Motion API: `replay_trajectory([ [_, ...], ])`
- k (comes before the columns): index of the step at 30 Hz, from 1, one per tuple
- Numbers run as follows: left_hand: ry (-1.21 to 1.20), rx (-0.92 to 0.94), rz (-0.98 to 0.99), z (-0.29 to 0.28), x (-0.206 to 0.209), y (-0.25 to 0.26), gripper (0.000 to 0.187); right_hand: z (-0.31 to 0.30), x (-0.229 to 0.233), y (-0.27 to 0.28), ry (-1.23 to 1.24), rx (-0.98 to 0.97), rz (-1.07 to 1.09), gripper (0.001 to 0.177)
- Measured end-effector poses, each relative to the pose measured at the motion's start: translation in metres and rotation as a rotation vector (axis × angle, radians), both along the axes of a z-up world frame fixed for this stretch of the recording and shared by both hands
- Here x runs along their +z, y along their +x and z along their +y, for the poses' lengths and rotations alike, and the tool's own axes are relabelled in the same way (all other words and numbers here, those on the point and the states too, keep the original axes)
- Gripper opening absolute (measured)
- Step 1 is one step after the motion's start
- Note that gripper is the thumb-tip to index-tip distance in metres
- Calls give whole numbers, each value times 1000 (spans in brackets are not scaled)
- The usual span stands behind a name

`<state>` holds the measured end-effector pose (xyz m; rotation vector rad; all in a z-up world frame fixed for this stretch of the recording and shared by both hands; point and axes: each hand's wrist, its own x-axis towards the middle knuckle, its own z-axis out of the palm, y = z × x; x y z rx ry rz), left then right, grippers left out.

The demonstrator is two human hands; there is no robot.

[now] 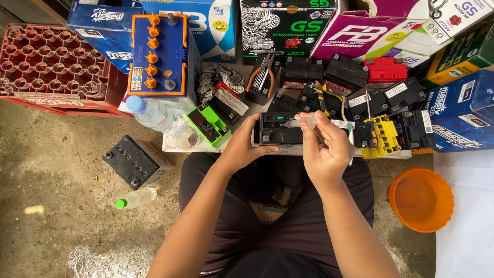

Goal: Filling lead-acid battery cells with liquid using a syringe

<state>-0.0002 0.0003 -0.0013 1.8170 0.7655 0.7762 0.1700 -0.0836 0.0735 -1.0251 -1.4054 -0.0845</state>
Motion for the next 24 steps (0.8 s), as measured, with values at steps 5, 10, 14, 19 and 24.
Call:
replay_trajectory([
  [5,-2,3,-4,0,-1,1,93,0,1,-1,-2,-2,-1,32],
  [10,-9,6,1,0,-1,1,93,0,1,-1,-2,-2,0,31],
  [14,-6,4,-1,1,-3,1,92,0,0,-1,-1,-5,-4,30],
  [19,-12,6,5,1,-1,1,92,1,1,-1,2,-8,-6,29],
  [24,-16,7,0,1,-1,1,91,1,3,-2,6,-13,-12,29],
])
